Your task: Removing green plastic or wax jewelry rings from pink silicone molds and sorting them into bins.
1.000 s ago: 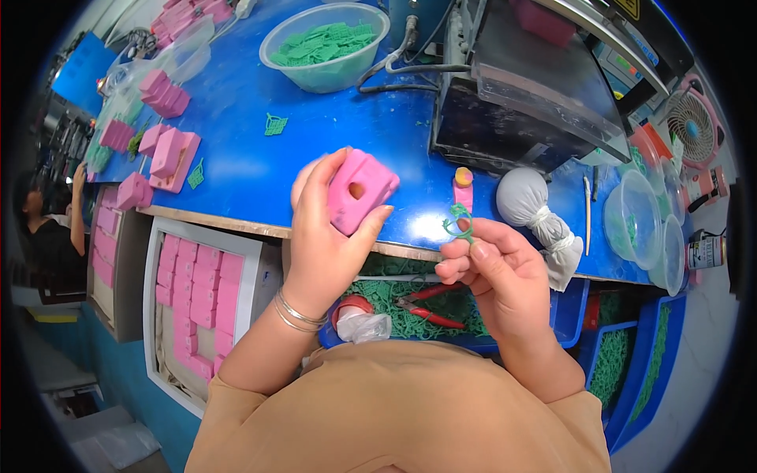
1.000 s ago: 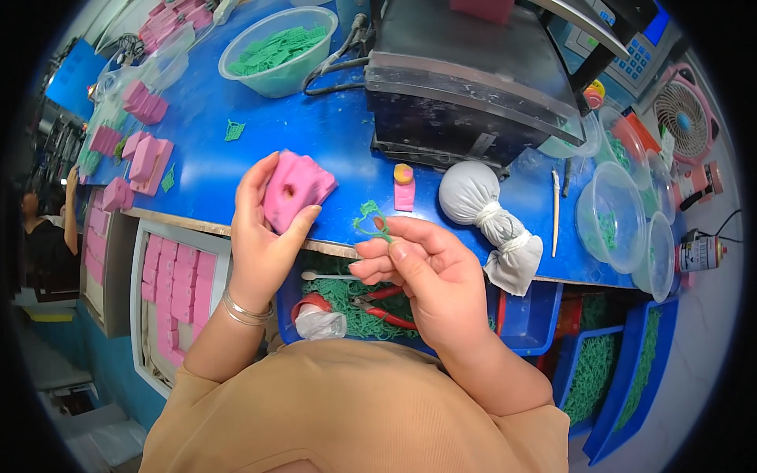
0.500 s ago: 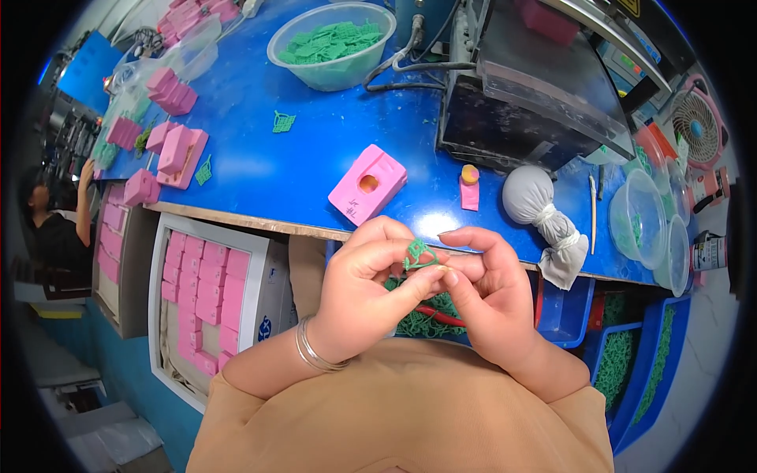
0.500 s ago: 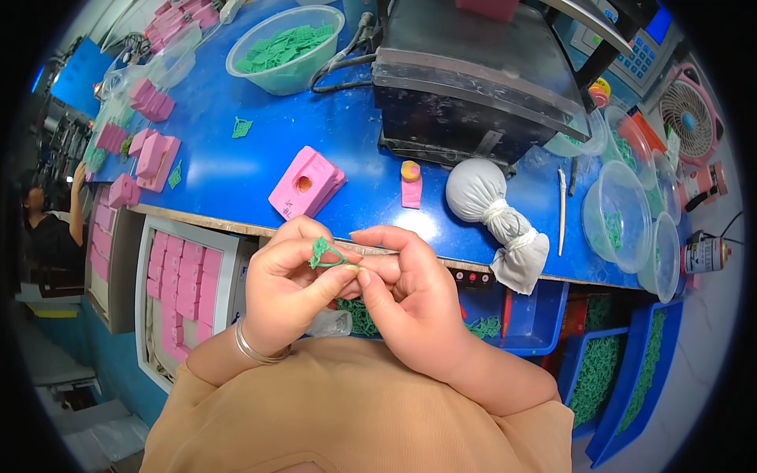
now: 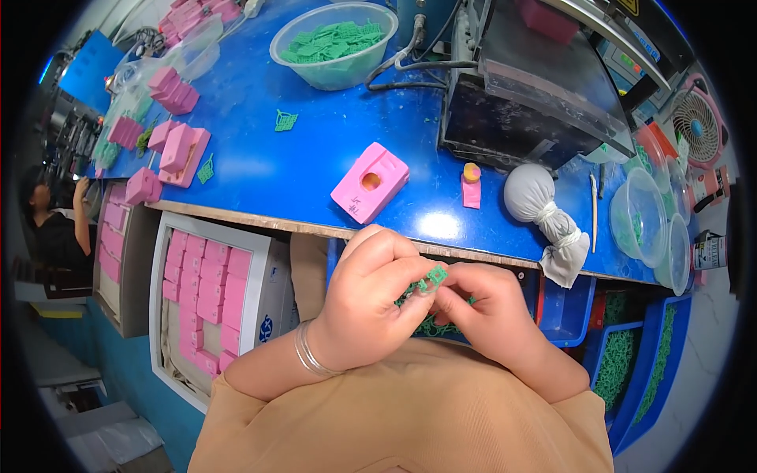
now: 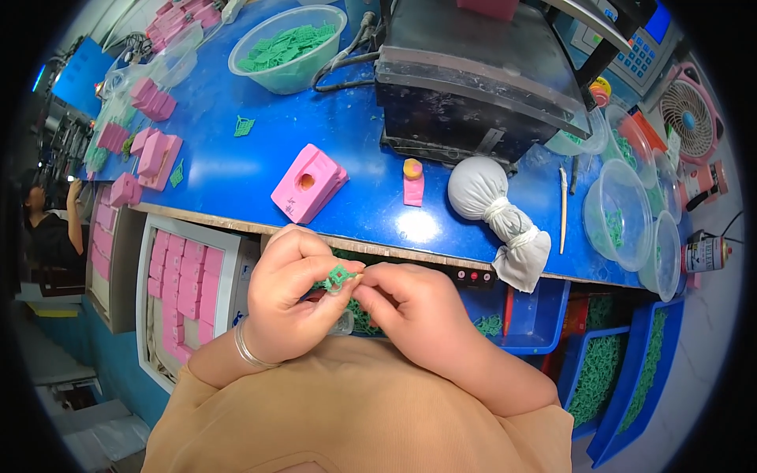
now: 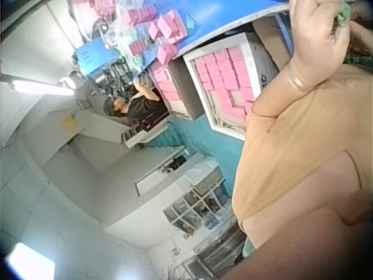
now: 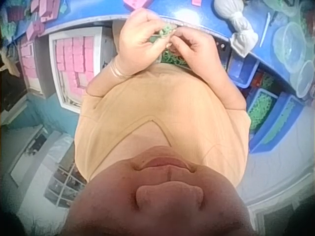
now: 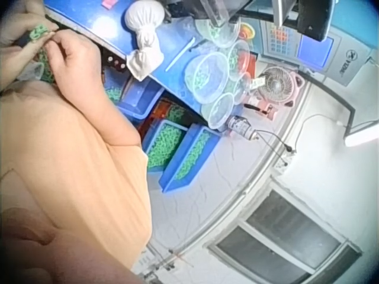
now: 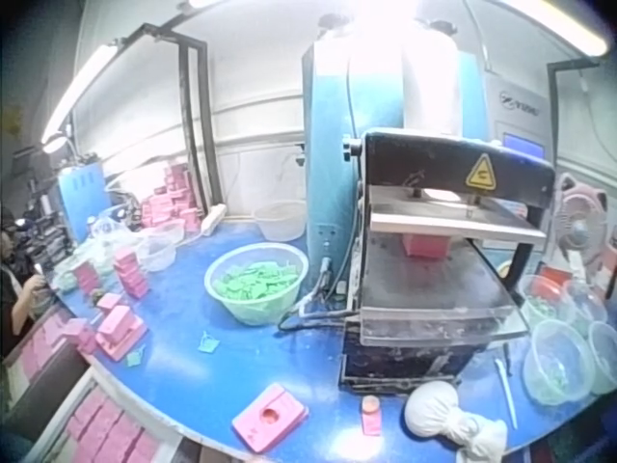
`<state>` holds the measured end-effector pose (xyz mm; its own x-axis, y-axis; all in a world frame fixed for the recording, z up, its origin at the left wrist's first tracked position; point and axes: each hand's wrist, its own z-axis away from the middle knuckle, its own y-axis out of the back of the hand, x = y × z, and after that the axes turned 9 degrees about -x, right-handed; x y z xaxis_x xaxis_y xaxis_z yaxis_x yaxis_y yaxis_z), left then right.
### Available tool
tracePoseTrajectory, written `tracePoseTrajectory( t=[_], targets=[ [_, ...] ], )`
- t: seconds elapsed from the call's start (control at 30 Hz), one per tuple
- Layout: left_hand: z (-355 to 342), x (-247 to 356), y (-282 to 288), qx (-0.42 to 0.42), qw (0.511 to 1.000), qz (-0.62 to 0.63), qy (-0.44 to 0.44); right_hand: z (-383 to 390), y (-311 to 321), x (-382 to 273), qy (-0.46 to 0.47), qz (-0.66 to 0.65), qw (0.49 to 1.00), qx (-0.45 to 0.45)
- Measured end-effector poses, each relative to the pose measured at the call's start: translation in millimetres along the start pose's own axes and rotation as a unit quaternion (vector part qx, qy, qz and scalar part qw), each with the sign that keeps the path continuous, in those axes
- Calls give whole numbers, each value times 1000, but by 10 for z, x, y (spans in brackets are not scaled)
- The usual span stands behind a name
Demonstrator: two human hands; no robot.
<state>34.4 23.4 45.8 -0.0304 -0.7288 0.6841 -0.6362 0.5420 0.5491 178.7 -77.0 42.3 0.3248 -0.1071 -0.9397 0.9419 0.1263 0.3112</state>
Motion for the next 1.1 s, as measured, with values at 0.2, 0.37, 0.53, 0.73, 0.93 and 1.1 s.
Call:
tracePoseTrajectory(
  t=[0.2, 0.37, 0.53, 0.73, 0.93, 1.1],
  targets=[
    [-13, 39, -2, -20, 998, -58, -14, 5, -44, -54, 147, 3, 974, 174],
    [-2, 52, 41, -57, 996, -60, -18, 1, 1, -4, 221, 47, 961, 159],
    [24, 141, 35, -38, 995, 69, 60, 26, -38, 59, 246, -29, 953, 175],
    [70, 84, 49, -50, 989, 137, 35, 78, -94, 58, 192, -135, 961, 149],
    [49, 77, 50, -45, 993, 111, 11, 53, -105, 91, 182, -136, 966, 124],
    [23, 59, 40, -47, 995, 87, -2, 30, -139, 112, 175, -166, 961, 134]
  ],
)
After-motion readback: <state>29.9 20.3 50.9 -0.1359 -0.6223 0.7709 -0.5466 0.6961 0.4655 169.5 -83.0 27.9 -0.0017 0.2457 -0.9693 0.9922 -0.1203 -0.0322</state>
